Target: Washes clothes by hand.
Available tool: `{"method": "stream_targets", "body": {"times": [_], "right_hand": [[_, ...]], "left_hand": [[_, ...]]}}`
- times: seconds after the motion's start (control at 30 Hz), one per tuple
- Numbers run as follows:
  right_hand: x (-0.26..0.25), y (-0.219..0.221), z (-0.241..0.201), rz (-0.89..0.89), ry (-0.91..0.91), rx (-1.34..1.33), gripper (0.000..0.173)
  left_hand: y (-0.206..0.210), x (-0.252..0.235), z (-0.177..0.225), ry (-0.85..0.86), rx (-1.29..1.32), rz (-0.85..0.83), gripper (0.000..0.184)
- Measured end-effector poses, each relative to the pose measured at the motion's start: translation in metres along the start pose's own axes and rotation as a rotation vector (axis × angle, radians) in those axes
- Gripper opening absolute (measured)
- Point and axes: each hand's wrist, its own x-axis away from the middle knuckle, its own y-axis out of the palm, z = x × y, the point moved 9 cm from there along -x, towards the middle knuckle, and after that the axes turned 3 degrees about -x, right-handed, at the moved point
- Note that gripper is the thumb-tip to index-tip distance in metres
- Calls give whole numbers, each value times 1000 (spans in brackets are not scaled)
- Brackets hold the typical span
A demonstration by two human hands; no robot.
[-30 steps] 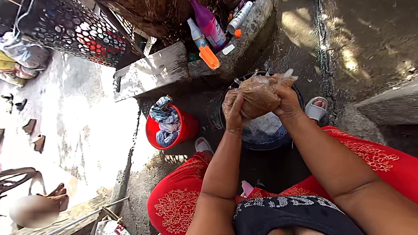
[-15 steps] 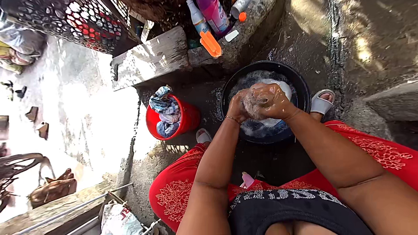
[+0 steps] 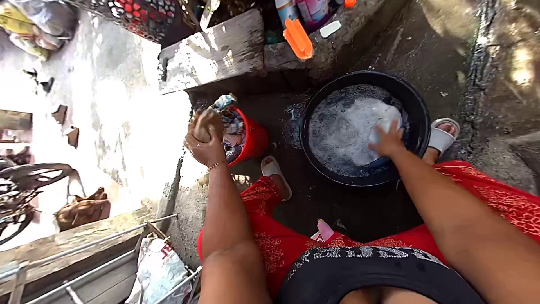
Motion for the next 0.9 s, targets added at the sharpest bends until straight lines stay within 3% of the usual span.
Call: {"method": "stream_targets", "body": {"times": [0.07, 0.1, 0.17, 0.23, 0.33, 0.4, 0.47, 0.53, 0.63, 0.73, 0.77, 0.83, 0.9], "right_hand": [[11, 39, 5, -156, -21, 148, 85], [13, 49, 4, -208, -32, 180, 78], [11, 53, -4, -255, -71, 233, 60], [11, 41, -29, -269, -122, 210, 38], [24, 3, -93, -205, -379, 4, 14], [51, -34, -138, -171, -573, -146, 9], [95, -81, -175, -115, -778, -298, 16], [146, -128, -200, -32, -1018, -437, 17], [209, -187, -213, 119, -1338, -577, 15], [229, -220, -202, 212, -1457, -688, 10], [228, -226, -198, 213, -1460, -703, 13], [216, -233, -191, 208, -1410, -652, 15], [187, -231, -179, 171, -1227, -449, 14]], "left_hand": [[65, 3, -58, -126, -138, -352, 81], [86, 12, -76, -190, -172, -448, 72], [94, 26, -73, -264, -266, -450, 65], [78, 35, -26, -191, -346, -336, 74], [73, 69, 77, 209, -176, -267, 79], [108, 115, 129, 483, 72, -487, 84], [160, 173, 159, 585, 241, -797, 103], [204, 221, 173, 648, 347, -953, 108], [239, 257, 187, 655, 589, -1041, 75], [215, 247, 210, 468, 718, -1080, 32], [202, 238, 217, 474, 743, -1029, 22], [173, 215, 223, 425, 899, -916, 20], [132, 198, 233, 349, 1110, -813, 19]]}}
